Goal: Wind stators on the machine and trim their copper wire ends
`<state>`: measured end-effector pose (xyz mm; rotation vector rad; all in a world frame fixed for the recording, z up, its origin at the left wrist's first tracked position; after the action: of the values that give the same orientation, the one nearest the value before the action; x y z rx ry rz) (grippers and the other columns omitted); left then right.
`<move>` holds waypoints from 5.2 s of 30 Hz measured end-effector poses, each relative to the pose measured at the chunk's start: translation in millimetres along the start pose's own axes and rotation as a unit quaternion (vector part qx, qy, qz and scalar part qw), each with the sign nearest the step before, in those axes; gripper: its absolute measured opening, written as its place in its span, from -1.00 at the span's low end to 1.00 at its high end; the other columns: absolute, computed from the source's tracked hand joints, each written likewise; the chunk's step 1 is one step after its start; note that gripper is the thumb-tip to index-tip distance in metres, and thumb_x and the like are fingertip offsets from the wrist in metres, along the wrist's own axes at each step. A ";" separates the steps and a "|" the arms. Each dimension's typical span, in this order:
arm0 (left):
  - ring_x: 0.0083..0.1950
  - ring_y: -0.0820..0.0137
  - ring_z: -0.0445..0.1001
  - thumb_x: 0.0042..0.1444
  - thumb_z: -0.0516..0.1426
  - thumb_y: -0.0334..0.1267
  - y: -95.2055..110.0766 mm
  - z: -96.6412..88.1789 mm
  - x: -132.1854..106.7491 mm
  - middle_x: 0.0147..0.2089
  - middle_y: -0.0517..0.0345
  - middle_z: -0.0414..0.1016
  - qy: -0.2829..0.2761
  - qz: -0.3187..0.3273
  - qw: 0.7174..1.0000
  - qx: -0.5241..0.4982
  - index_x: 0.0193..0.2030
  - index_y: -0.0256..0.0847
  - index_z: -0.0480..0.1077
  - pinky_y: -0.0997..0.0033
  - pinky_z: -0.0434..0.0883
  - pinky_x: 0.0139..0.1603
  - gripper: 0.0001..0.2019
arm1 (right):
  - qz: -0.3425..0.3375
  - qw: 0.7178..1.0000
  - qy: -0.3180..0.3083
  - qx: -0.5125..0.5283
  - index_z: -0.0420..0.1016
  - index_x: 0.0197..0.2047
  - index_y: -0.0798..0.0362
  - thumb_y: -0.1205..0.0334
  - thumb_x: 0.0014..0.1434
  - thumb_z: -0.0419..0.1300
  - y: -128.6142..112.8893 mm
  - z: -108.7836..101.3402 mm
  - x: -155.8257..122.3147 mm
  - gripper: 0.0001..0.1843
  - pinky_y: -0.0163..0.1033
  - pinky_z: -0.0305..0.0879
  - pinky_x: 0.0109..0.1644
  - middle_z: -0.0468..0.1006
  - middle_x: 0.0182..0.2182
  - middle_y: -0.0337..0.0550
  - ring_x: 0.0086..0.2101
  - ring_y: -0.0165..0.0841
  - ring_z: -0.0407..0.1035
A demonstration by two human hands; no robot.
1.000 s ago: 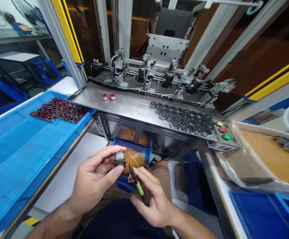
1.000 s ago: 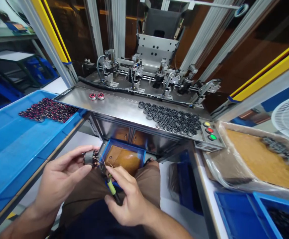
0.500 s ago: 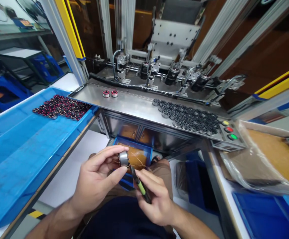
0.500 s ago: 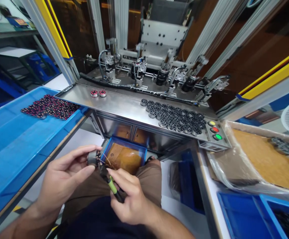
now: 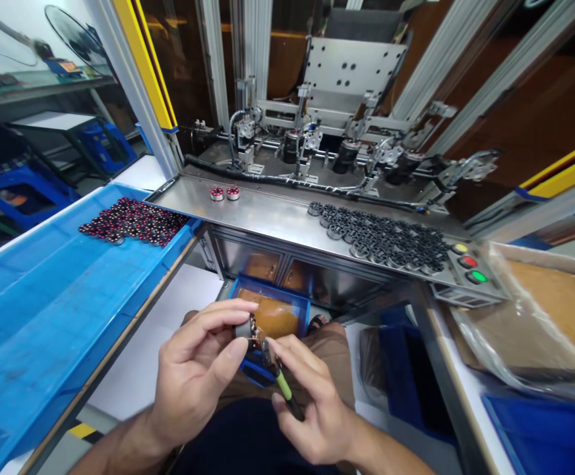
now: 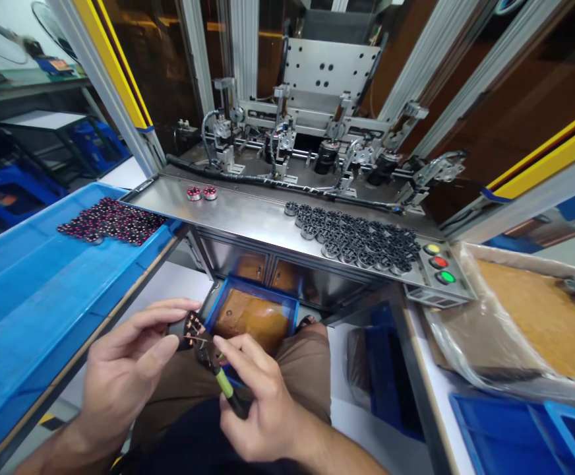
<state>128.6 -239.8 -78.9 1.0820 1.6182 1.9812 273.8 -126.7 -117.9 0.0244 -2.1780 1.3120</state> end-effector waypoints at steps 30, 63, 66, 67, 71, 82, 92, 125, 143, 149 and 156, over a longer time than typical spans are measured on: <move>0.14 0.34 0.48 0.13 0.16 -0.57 -0.5 -1.9 -4.2 0.05 0.10 0.54 -0.061 0.074 0.993 0.062 0.01 -0.13 0.46 0.40 0.43 0.19 -0.64 | -0.002 1.000 0.016 0.002 0.04 0.40 0.02 0.57 -0.09 0.09 0.6 -0.4 3.9 -0.05 -0.09 0.38 -0.10 0.34 -0.20 -0.05 -0.18 -0.25 0.33; -0.08 0.33 0.61 -0.02 0.32 -0.46 -1.9 -16.3 7.9 -0.01 0.04 0.57 -0.057 0.328 0.848 0.412 0.01 -0.17 0.45 0.46 0.57 -0.04 -0.58 | 0.198 0.969 -0.033 0.145 0.17 0.33 -0.16 0.62 0.02 0.05 -53.8 -39.6 -7.8 -0.16 -0.26 0.49 -0.24 0.52 -0.21 -0.13 -0.32 -0.40 0.49; -0.01 0.28 0.60 -0.02 0.29 -0.56 -3.2 -17.1 6.7 0.00 0.03 0.59 -0.072 0.337 0.868 0.358 0.16 -0.16 0.37 0.36 0.56 0.05 -0.42 | 0.203 0.958 -0.058 0.193 0.14 0.34 -0.13 0.60 0.02 0.08 -51.7 -37.9 -12.4 -0.16 -0.19 0.49 -0.13 0.52 -0.16 -0.10 -0.24 -0.37 0.49; 0.00 0.27 0.60 -0.03 0.28 -0.60 -3.2 -17.2 6.3 0.00 0.03 0.60 -0.072 0.341 0.876 0.334 0.22 -0.15 0.32 0.32 0.56 0.06 -0.35 | 0.200 0.957 -0.066 0.201 0.14 0.35 -0.13 0.60 0.02 0.08 -50.8 -37.6 -13.0 -0.15 -0.16 0.47 -0.07 0.52 -0.14 -0.09 -0.20 -0.36 0.49; 0.00 0.26 0.60 -0.06 0.28 -0.64 -1.7 -16.5 4.0 -0.02 -0.01 0.62 -0.057 0.306 0.912 0.269 0.24 -0.17 0.30 0.26 0.56 0.08 -0.30 | 0.200 0.953 -0.083 0.214 0.12 0.36 -0.12 0.59 0.02 0.08 -49.2 -37.0 -13.0 -0.15 -0.12 0.43 0.01 0.51 -0.11 -0.08 -0.14 -0.35 0.47; 0.01 0.27 0.60 0.02 0.25 -0.59 0.0 -17.6 1.9 -0.07 -0.02 0.64 -0.060 0.226 0.943 0.238 0.11 -0.18 0.42 0.23 0.58 0.06 -0.50 | 0.196 0.958 -0.101 0.185 0.10 0.37 -0.06 0.57 0.05 0.07 -51.5 -37.2 -8.3 -0.18 -0.08 0.44 0.00 0.50 -0.12 -0.03 -0.14 -0.31 0.48; 0.07 0.24 0.56 -0.08 0.24 -0.72 -10.1 -20.5 -3.2 0.03 0.01 0.60 -0.076 0.242 0.946 0.202 0.27 -0.09 0.25 0.18 0.53 0.14 -0.22 | 0.201 0.962 -0.088 0.166 0.12 0.36 -0.05 0.51 0.06 0.10 -48.5 -35.0 -7.6 -0.20 -0.11 0.47 -0.08 0.51 -0.15 -0.05 -0.21 -0.33 0.48; -0.01 0.33 0.58 -0.05 0.29 -0.60 -0.9 -17.6 2.4 -0.07 0.02 0.55 -0.057 0.361 0.841 0.400 0.04 -0.24 0.42 0.42 0.55 0.09 -0.52 | 0.292 0.932 -0.002 0.213 0.25 0.28 -0.07 0.42 0.14 0.13 -37.9 -39.1 -3.8 -0.37 -0.25 0.35 -0.20 0.44 -0.25 -0.17 -0.32 -0.43 0.36; -0.06 0.25 0.60 -0.13 0.39 -0.21 -27.6 -128.2 -24.2 -0.03 -0.05 0.57 0.196 -0.202 0.959 -0.031 0.11 -0.16 0.35 0.34 0.53 -0.05 -0.38 | 0.121 0.951 0.015 -0.284 0.31 0.28 0.03 0.15 0.09 0.15 40.7 -83.8 121.3 -0.35 -0.01 0.32 0.13 0.49 0.06 0.06 0.00 -0.08 0.43; -0.20 0.29 0.58 -0.14 0.37 -0.12 -58.3 -238.4 39.7 -0.16 0.09 0.52 0.191 -0.150 0.923 0.297 0.06 -0.24 0.33 0.20 0.52 -0.08 -0.39 | 0.153 0.863 0.036 -0.480 0.37 0.21 0.24 0.23 0.04 0.17 130.0 -84.5 239.8 -0.35 -0.07 0.33 0.04 0.54 -0.05 0.19 -0.07 -0.06 0.44; -0.04 0.28 0.50 0.24 0.14 -0.17 -145.4 -296.4 130.0 0.03 0.00 0.47 0.166 -0.138 0.869 0.444 0.05 -0.26 0.39 0.11 0.50 -0.05 -0.70 | 0.121 0.852 0.034 -0.508 0.52 0.03 0.18 0.12 0.17 0.14 168.2 -67.5 245.3 -0.57 -0.04 0.25 0.10 0.52 0.00 0.15 -0.01 -0.08 0.38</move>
<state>-202.4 -306.5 -187.8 0.6907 2.8252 1.2463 51.7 82.2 -109.1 -0.7113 -2.5909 0.1107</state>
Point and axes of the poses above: each hand's wrist, its own x-axis towards the middle knuckle, its own z-axis out of the palm, y = z × x, the point moved 1 cm from there along x, towards the middle knuckle
